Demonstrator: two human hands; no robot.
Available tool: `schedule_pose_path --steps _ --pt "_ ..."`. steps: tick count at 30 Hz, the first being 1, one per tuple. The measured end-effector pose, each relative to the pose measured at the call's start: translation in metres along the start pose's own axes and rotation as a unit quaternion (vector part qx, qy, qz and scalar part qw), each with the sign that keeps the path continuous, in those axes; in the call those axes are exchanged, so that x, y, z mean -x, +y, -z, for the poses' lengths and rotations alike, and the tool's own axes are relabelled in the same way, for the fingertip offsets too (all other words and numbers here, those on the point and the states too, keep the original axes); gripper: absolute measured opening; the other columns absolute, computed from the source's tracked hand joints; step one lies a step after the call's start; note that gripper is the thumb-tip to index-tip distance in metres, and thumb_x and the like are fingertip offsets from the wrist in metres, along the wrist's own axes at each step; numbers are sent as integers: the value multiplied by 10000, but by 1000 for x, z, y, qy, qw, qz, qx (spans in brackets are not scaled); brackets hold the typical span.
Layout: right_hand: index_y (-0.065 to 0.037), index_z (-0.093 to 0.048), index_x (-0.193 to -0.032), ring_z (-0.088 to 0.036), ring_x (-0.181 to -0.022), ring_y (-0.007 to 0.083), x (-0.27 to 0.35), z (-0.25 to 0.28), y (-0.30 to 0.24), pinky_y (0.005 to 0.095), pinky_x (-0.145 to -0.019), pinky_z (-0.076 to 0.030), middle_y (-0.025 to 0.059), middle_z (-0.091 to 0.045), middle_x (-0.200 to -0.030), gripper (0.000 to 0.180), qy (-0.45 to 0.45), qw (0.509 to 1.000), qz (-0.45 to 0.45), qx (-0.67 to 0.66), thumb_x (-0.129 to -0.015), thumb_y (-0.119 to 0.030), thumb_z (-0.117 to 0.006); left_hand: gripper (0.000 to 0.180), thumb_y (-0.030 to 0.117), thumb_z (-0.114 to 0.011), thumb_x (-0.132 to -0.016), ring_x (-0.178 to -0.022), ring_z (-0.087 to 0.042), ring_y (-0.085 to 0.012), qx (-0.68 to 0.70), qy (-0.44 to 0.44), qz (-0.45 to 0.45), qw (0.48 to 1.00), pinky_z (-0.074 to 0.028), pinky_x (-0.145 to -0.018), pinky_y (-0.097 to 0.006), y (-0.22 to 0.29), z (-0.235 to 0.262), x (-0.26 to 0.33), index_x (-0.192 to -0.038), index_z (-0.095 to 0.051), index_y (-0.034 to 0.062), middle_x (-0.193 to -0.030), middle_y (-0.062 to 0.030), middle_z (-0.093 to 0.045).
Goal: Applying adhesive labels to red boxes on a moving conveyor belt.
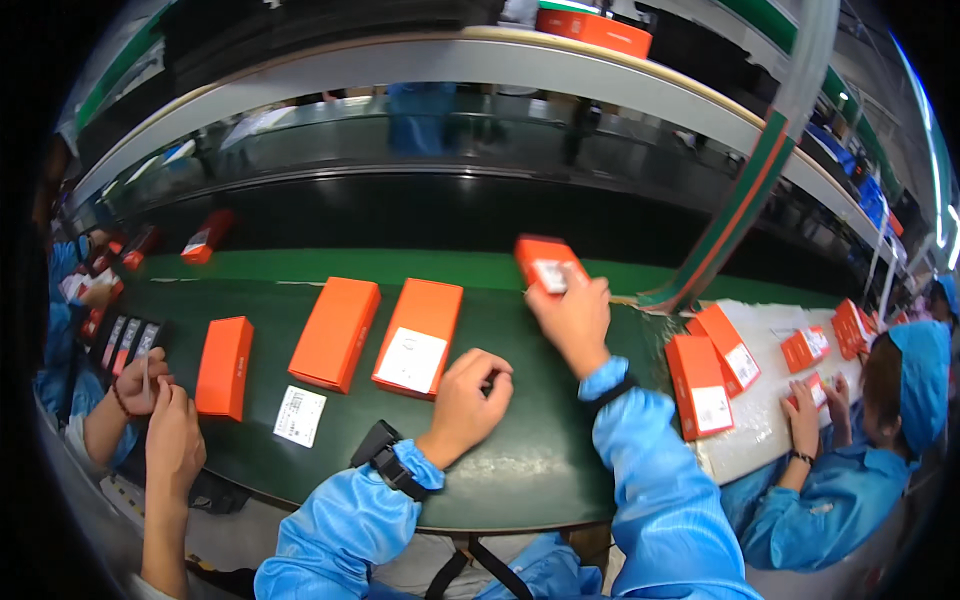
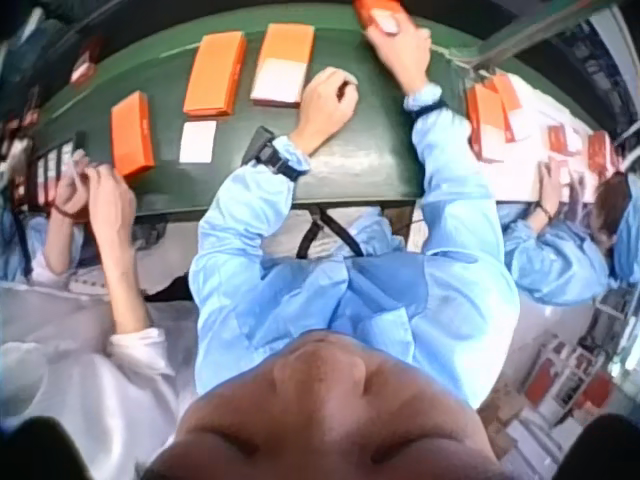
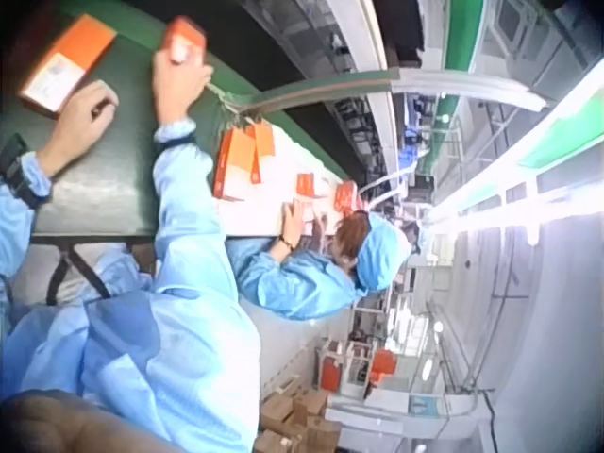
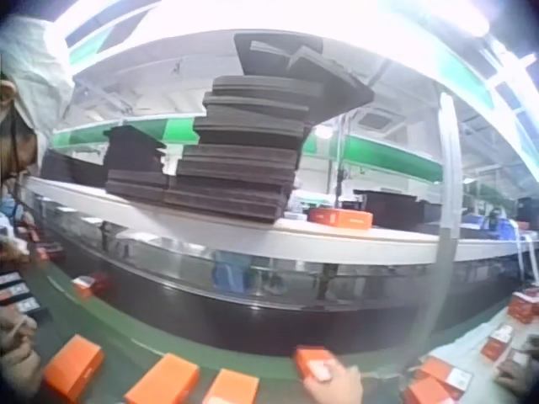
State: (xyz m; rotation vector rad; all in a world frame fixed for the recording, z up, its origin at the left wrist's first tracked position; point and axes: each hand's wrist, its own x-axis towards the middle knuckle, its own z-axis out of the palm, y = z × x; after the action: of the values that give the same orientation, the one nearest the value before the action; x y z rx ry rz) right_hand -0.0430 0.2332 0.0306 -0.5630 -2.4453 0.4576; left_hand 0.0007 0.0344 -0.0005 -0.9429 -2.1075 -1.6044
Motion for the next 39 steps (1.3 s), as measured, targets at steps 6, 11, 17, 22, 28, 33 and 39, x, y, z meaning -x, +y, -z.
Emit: schedule_pose_path --steps 6,11,17,22,28,33,39 --pt "-142 -642 -1326 -533 -1076 373 161 73 -7 459 -894 -456 220 -552 -1153 698 -53 995 79 20 -759 -516 -800 66 39 -629 -884 -800 -668 -271 63 -5 61 996 -563 -667 -346 13 2 3 -934 -641 -3 -913 -130 -649" --pt "-73 -635 -1273 -637 -1022 372 158 89 15 453 -865 -522 202 -647 -1088 493 -29 983 -82 -159 -824 -205 -791 115 35 -633 -886 -789 -676 -234 66 -34 70 995 -553 -645 -321 18 -16 10 -984 -629 -25 -943 -140 -659" --pt "20 -673 -1198 -691 -796 123 139 103 56 282 -703 -546 74 -732 -887 342 -130 898 -144 -396 -858 -4 -701 152 47 -655 -906 -760 -635 -105 91 -18 68 993 -492 -620 -223 32 -14 12 -1039 -657 -26 -894 -62 -675" --pt "51 -692 -1134 -686 -829 109 150 125 33 268 -730 -548 83 -747 -951 242 -238 860 -133 -432 -899 -9 -679 133 114 -679 -955 -691 -619 -73 305 -168 221 911 -501 -603 -217 31 7 12 -965 -691 -18 -842 -42 -695" --pt "59 -686 -1131 -688 -867 123 148 135 28 266 -775 -554 89 -742 -968 237 -295 870 -111 -379 -901 2 -667 178 137 -700 -947 -651 -641 -93 353 -333 324 812 -523 -570 -221 24 18 9 -934 -688 -40 -803 -71 -695" --pt "36 -603 -1271 -675 -914 115 153 138 25 256 -805 -554 73 -680 -1017 361 -320 811 -127 -473 -913 52 -647 194 167 -677 -972 -712 -660 -92 439 -404 346 724 -549 -661 -229 20 18 9 -974 -680 -27 -871 -55 -703" --pt "30 -484 -1387 -671 -945 115 165 137 21 257 -838 -558 72 -658 -1008 494 -322 728 -111 -595 -928 36 -667 291 127 -657 -982 -1001 -715 -147 520 -442 419 598 -585 -872 -285 23 8 26 -1232 -646 -22 -1135 -75 -717"
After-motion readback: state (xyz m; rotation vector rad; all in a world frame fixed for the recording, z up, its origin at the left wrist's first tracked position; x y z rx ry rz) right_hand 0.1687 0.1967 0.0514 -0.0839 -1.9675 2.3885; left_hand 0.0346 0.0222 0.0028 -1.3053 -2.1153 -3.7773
